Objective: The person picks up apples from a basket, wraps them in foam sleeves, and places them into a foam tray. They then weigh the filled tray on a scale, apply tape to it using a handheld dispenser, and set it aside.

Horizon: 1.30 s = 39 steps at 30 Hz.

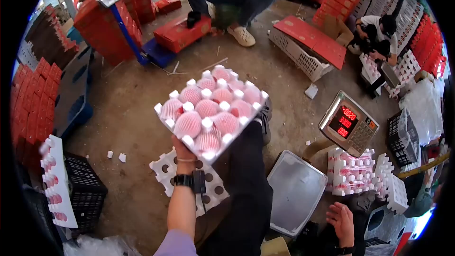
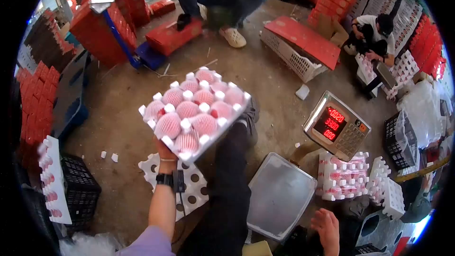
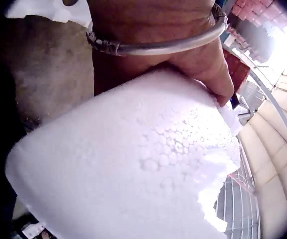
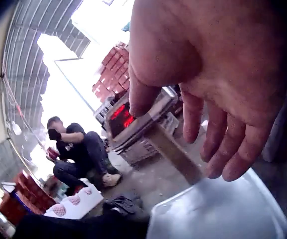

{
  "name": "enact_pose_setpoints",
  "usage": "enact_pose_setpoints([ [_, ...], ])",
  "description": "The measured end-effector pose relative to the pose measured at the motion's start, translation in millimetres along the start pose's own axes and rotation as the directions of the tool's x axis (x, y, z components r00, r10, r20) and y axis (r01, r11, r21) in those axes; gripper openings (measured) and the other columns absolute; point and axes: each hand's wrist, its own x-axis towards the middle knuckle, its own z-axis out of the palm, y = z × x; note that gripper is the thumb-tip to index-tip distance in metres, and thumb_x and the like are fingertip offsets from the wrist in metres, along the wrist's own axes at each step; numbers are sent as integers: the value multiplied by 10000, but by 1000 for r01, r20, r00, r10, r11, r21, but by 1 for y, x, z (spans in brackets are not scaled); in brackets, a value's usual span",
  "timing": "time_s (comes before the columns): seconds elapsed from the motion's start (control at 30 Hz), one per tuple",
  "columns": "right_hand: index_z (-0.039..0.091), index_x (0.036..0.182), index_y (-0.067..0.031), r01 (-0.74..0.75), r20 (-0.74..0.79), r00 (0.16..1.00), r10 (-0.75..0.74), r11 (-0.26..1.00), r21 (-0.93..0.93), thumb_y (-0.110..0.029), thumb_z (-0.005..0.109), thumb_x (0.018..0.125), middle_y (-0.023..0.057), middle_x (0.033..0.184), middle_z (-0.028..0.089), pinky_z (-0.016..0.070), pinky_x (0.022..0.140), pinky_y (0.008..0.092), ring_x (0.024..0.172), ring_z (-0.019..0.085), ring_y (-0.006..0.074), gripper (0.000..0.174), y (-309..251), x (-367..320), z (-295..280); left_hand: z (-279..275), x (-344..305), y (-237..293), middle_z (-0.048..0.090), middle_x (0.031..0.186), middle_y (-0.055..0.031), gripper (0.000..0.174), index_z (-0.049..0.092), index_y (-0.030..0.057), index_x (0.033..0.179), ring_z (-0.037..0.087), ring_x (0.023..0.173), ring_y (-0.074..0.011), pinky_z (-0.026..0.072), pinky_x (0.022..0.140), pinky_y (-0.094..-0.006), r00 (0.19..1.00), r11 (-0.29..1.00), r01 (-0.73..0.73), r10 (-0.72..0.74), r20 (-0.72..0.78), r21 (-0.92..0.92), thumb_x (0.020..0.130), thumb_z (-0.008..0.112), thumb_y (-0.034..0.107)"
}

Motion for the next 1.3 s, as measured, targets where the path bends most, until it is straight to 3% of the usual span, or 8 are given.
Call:
enact_pose_setpoints([
  [0.4,464,1188,-7,-187,-88,980,176,972,-142,-310,459,957,148,1049,586,534,679,326,823,626,225,382,31,20,0,-93,78,-91,481,1314,-108,532,443,99,1310,430,1223,-312,329,1033,-521,956,989,119,-138,-257,-89,898,417,435],
  [0.6,468,1188,-3,-250,-66,968,242,955,-161,-269,448,961,147,1042,596,526,681,310,834,627,201,351,58,27,12,-55,16,-89,343,1404,-151,697,324,163,1392,295,1278,-441,191,1023,-663,644,756,646,-615,-455,-106,835,437,568],
  [0.8,497,1196,28,-312,-23,950,313,937,-159,-194,522,926,96,1034,598,493,752,288,886,589,159,350,61,23,10,-32,45,-119,412,1375,-88,703,422,166,1340,373,1258,-327,278,1023,-576,718,818,529,-574,-394,-227,769,500,568],
  [0.87,499,1207,9,-242,13,967,253,941,-236,-223,541,924,93,1062,601,491,757,284,909,590,150,368,59,13,-3,-1,72,-122,397,1389,-112,721,442,127,1320,369,1259,-343,295,1030,-554,804,940,305,-341,-487,-154,755,528,566],
  [0.93,494,1222,5,-230,-51,973,224,941,-247,-217,554,922,96,1091,601,488,766,276,925,589,144,378,57,0,-17,-76,141,-116,220,1468,-219,867,197,-8,1418,203,1358,-392,195,1094,-564,925,914,316,-357,-131,-255,811,516,524],
  [1.1,509,1212,-27,-144,-116,985,130,983,-116,-203,541,931,66,1102,596,486,792,268,941,587,130,333,79,-37,-43,25,91,-93,41,1488,-270,873,0,-9,1438,88,1386,-389,93,1141,-514,845,848,523,-529,-78,-82,866,555,347],
  [1.27,502,1203,3,168,-22,982,-187,922,-348,-225,586,907,110,1105,585,456,875,307,1004,557,155,383,68,-97,-55,57,26,-65,-32,1493,-255,742,-13,-73,1414,4,1399,-351,41,1152,-477,780,778,617,-625,43,116,937,451,254],
  [1.3,519,1148,28,254,-54,957,-285,914,-317,-289,612,882,132,1018,615,474,832,318,935,584,191,424,69,-115,-63,59,19,-56,213,1453,-271,616,172,-69,1400,228,1359,-352,189,1128,-468,742,724,662,-669,-34,194,936,456,222],
])
